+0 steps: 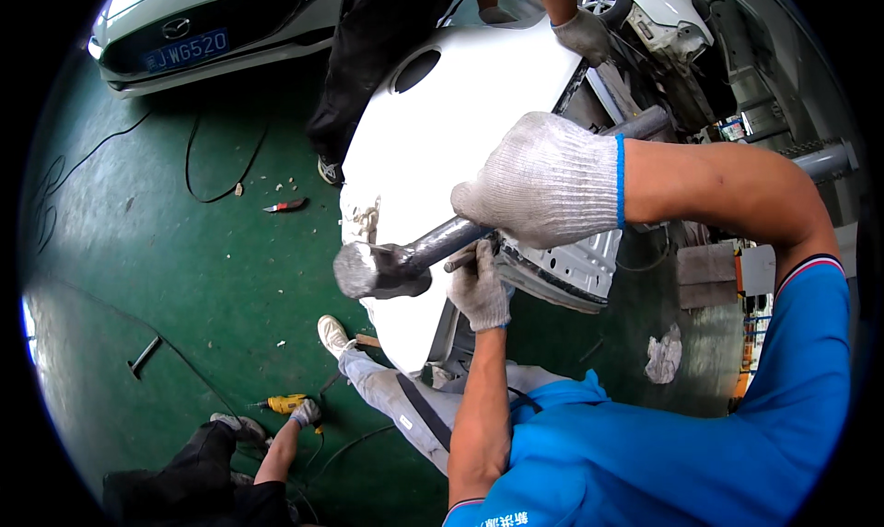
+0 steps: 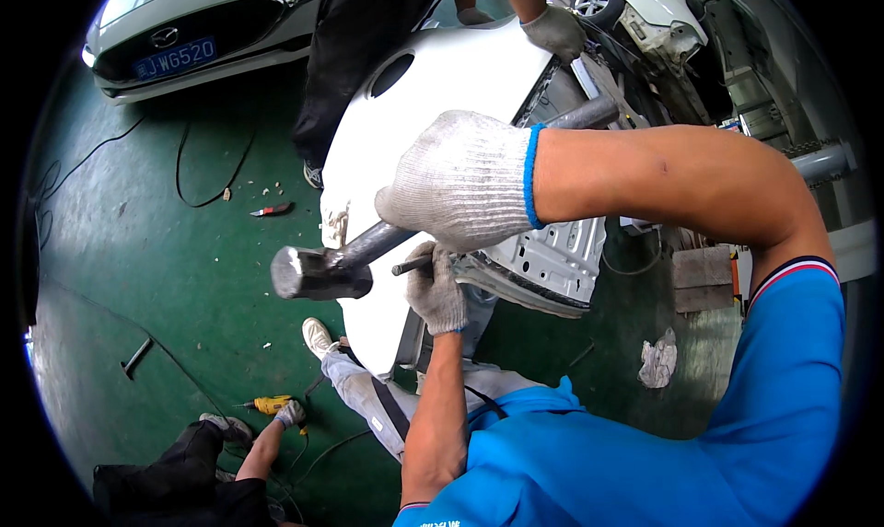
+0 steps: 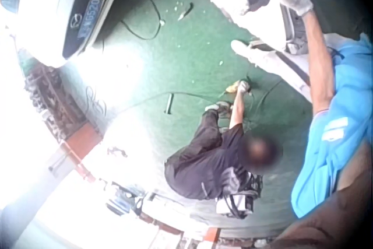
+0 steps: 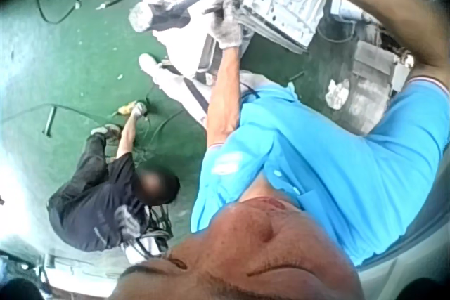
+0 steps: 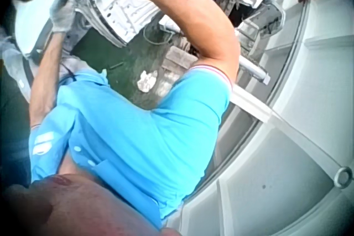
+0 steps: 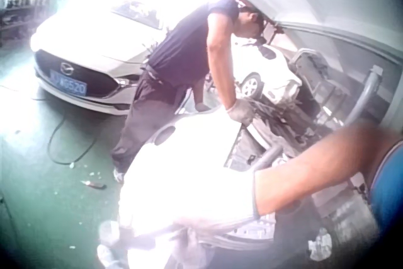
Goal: The person uses a hammer and a metal tool to repeatedly strike and shape the edge of a white car hood. The person works on both the outer and inner surfaces of the hood, adjusting the tool position as needed.
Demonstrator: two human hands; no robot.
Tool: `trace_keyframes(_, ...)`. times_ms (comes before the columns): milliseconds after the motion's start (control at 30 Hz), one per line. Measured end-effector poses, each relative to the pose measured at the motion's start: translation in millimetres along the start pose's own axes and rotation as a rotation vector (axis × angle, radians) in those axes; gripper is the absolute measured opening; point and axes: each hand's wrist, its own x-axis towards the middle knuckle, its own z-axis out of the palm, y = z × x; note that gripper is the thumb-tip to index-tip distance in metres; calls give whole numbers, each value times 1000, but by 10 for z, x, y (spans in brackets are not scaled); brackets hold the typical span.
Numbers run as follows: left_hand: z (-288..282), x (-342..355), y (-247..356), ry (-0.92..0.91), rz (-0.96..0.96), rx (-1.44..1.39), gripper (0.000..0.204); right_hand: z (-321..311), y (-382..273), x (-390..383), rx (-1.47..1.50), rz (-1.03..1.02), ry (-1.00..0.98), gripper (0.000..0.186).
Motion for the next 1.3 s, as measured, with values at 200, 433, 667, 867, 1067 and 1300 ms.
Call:
trace_keyframes(200, -43, 83, -71, 3, -105, -79, 18, -161, -100, 168, -143, -85, 22, 12)
trace_keyframes(433, 35, 54, -38, -10, -186, -94, 21, -518, -339, 393, -86, -205, 413, 5)
trace_keyframes(667, -81, 172, -37, 13, -190, 1, 19, -226, -131, 319, -165, -96, -32, 14)
trace_keyframes(867, -149, 266, -36, -17, -204, -63, 16, -325, -111, 156, 18, 93, 11, 24)
trace_keyframes(1067, -287, 314, 219, 184, -205, -276, 17, 8, 127, 65, 199, 185, 60, 23)
trace_keyframes(1300, -295, 262, 64, 13, -153, -154, 19, 429, 274, -51, 186, 273, -94, 25)
